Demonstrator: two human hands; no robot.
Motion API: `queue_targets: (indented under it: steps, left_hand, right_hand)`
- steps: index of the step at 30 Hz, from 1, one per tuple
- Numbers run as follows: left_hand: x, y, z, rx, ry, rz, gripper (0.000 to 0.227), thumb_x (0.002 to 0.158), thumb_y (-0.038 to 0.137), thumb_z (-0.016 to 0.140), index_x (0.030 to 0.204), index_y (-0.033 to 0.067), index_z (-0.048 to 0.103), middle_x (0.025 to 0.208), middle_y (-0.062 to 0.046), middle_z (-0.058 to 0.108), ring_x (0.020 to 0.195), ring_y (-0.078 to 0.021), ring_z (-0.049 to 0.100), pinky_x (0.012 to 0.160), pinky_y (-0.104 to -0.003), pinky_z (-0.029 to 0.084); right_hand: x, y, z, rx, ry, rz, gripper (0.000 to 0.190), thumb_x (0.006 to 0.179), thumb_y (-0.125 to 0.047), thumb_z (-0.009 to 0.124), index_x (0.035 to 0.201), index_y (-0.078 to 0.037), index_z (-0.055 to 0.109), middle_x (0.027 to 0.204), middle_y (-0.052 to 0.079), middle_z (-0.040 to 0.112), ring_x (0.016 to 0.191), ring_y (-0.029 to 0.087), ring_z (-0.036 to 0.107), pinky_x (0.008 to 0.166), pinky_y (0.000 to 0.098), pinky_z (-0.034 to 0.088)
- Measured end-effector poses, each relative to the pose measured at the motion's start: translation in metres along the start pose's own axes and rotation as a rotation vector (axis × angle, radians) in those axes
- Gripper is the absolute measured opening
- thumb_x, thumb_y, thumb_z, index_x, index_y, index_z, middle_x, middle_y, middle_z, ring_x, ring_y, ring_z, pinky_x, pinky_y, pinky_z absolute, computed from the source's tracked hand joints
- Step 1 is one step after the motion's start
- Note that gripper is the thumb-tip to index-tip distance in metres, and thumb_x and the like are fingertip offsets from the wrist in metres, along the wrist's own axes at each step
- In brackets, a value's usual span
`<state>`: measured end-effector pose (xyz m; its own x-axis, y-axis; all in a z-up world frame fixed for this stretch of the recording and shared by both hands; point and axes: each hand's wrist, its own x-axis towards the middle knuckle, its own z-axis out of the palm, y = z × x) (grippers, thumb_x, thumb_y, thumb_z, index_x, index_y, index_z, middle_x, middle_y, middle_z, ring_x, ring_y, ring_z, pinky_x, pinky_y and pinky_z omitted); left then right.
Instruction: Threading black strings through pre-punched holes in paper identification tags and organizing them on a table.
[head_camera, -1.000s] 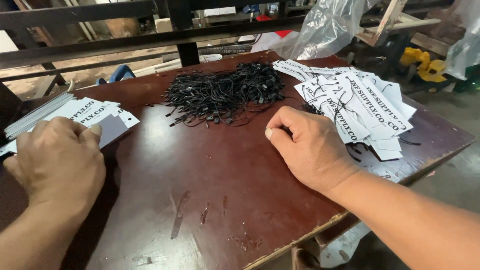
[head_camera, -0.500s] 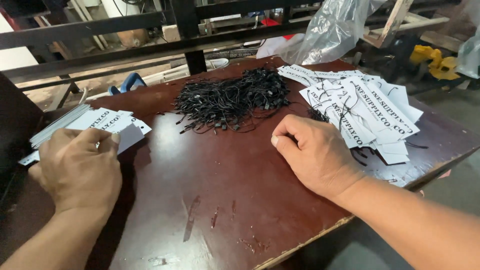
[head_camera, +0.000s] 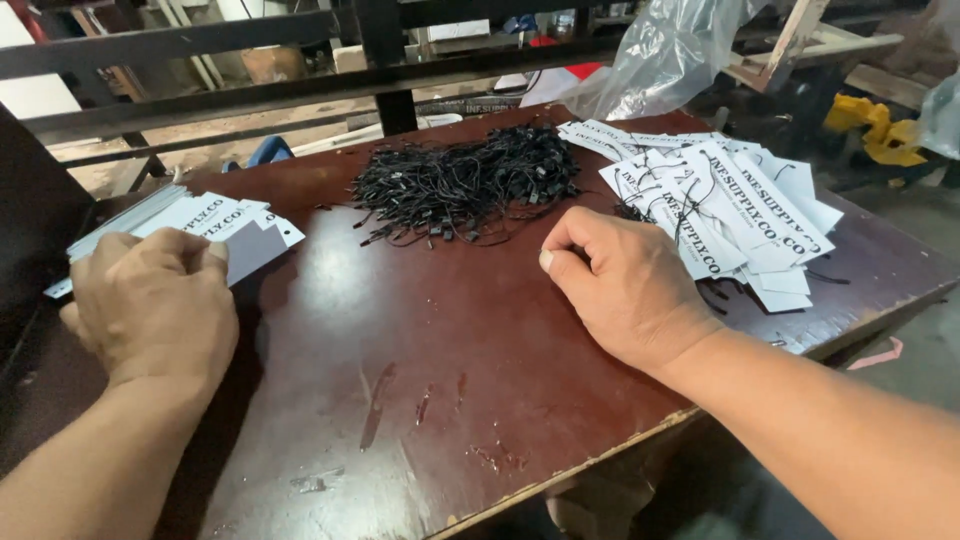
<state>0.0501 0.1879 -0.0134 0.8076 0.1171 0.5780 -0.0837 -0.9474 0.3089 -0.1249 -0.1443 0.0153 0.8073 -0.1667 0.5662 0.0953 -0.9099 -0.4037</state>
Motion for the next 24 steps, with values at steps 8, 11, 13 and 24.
queue_targets:
  steps: [8,11,13,24]
  left_hand:
    - [0.0,-0.001,0.001,0.027,-0.021,0.011,0.019,0.106,0.037,0.064,0.105,0.031,0.082,0.109,-0.012,0.068,0.111,-0.0398,0.057,0.085,-0.059,0.041]
    - [0.001,-0.002,0.003,0.035,-0.019,0.032,0.02,0.104,0.037,0.063,0.103,0.0288,0.082,0.11,-0.008,0.072,0.107,-0.0366,0.063,0.085,-0.057,0.041]
    - [0.0,0.003,-0.003,0.01,-0.034,0.013,0.019,0.104,0.032,0.064,0.103,0.0289,0.082,0.108,-0.006,0.074,0.102,-0.0344,0.066,0.084,-0.054,0.04]
    - [0.007,-0.016,0.016,0.0,0.02,0.104,0.016,0.105,0.038,0.068,0.105,0.0274,0.08,0.109,-0.007,0.072,0.11,-0.0351,0.065,0.086,-0.056,0.04]
  right_hand:
    - [0.0,-0.001,-0.001,0.006,-0.005,0.075,0.014,0.089,-0.019,0.061,0.076,-0.016,0.065,0.07,-0.008,0.071,0.063,0.015,0.063,0.07,0.0332,0.049]
    - [0.002,-0.001,-0.001,-0.007,-0.006,0.05,0.014,0.089,-0.019,0.062,0.076,-0.016,0.065,0.071,-0.008,0.072,0.065,0.016,0.065,0.072,0.0344,0.05]
    - [0.001,-0.001,-0.001,-0.024,-0.026,0.069,0.015,0.091,-0.021,0.061,0.077,-0.017,0.066,0.07,-0.008,0.072,0.062,0.015,0.064,0.071,0.0342,0.05]
    - [0.001,0.0,-0.002,0.012,0.024,0.054,0.014,0.09,-0.017,0.062,0.076,-0.015,0.064,0.068,-0.008,0.069,0.061,0.014,0.061,0.069,0.0325,0.049]
